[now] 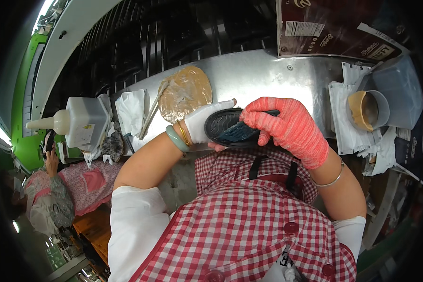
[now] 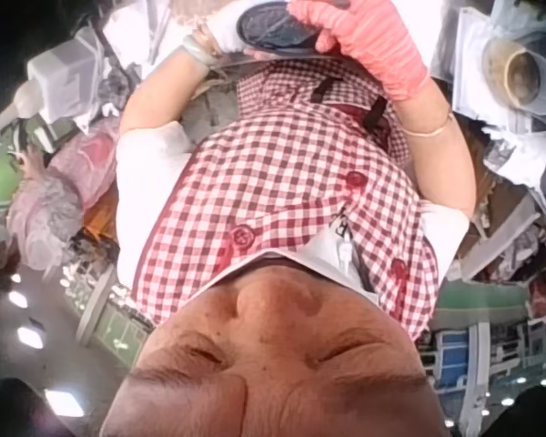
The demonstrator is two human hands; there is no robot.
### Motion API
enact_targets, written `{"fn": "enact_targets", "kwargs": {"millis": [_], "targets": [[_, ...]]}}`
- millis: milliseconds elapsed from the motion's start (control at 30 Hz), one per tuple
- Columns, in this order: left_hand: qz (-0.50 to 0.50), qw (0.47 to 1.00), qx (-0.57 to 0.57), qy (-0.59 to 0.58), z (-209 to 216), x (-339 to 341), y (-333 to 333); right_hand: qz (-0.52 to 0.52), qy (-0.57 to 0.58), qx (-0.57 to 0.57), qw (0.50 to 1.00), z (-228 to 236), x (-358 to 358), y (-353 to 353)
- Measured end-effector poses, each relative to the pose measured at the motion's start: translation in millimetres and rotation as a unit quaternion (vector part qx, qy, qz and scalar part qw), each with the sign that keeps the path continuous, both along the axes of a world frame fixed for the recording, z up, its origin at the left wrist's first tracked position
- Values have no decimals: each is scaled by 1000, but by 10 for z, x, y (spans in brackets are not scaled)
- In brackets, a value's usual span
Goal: The person scrubs the sole of a black slipper using a blue brush. They repeatedly dip the brush into a small container of liquid and scrub the textured bottom of the slipper held in their left hand. The person works at a metal counter in a commercial setting.
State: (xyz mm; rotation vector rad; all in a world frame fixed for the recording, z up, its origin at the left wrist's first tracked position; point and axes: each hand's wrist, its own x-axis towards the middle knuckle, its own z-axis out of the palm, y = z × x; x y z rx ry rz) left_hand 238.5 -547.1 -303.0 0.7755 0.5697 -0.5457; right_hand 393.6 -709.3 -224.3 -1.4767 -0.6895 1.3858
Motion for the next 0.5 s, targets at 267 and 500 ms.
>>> {"fn": "enact_targets", "kwargs": {"millis": [267,500], "targets": [[-21,998,7,53,96,125,108,8,-10,-18,1000,-71,137,-26],[-48,996,54,59,122,184,143,21,-28,-23,999,-78,251,-61]]}}
